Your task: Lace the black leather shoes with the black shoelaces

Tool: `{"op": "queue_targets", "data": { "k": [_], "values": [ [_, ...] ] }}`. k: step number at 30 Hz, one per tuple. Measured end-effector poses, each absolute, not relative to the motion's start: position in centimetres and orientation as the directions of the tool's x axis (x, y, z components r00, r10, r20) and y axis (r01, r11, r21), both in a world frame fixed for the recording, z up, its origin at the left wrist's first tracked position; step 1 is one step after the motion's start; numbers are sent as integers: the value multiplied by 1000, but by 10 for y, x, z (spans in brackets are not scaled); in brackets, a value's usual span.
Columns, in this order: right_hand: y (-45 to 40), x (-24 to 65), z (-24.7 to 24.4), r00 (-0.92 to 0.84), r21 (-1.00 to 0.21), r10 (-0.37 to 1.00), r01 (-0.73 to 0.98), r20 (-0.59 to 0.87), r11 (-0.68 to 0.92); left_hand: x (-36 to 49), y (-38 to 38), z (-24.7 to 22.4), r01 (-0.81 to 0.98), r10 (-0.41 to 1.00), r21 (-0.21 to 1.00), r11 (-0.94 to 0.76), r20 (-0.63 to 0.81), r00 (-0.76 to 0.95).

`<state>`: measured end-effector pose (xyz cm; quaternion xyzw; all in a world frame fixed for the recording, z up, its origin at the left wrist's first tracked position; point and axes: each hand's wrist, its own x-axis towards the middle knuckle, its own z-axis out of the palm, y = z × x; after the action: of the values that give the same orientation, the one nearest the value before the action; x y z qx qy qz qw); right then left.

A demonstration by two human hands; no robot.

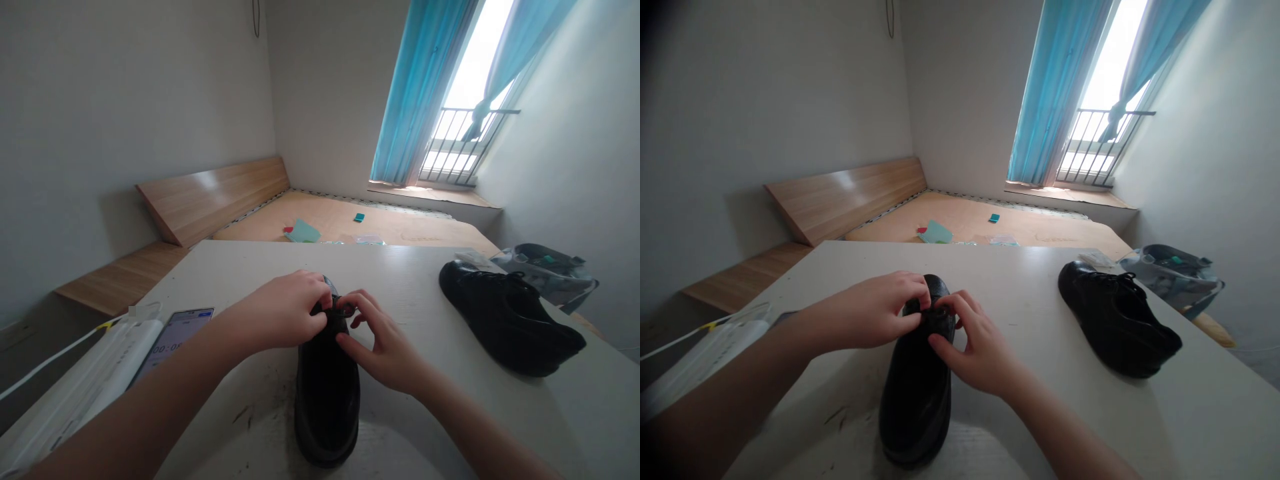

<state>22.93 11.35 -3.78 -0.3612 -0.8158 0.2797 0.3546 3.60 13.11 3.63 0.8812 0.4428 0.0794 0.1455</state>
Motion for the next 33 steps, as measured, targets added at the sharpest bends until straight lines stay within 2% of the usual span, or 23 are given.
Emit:
{"op": "queue_targets", "data": {
  "k": [2, 5, 20, 29, 31, 33],
  "values": [
    [112, 229, -38, -491, -659, 777, 439, 393, 611, 36, 131, 37, 760, 808, 338, -555, 3, 589],
    [111, 226, -41, -481, -647, 769, 435, 421, 626, 37, 130, 37, 758, 804, 344, -555, -13, 594],
    [111, 217, -51, -388, -704, 783, 357, 486, 614, 45, 124, 38, 823, 824, 52, -565, 91, 560],
    [113, 215, -57, -367, -765, 818, 321, 443, 558, 55, 123, 34, 853, 835, -57, -519, 178, 520],
    [112, 216, -58, -377, -760, 817, 332, 436, 559, 55, 124, 35, 877, 843, -56, -477, 255, 474],
    [110, 217, -58, -390, -753, 816, 346, 428, 560, 53, 126, 39, 892, 845, 57, -448, 354, 401]
  ]
}}
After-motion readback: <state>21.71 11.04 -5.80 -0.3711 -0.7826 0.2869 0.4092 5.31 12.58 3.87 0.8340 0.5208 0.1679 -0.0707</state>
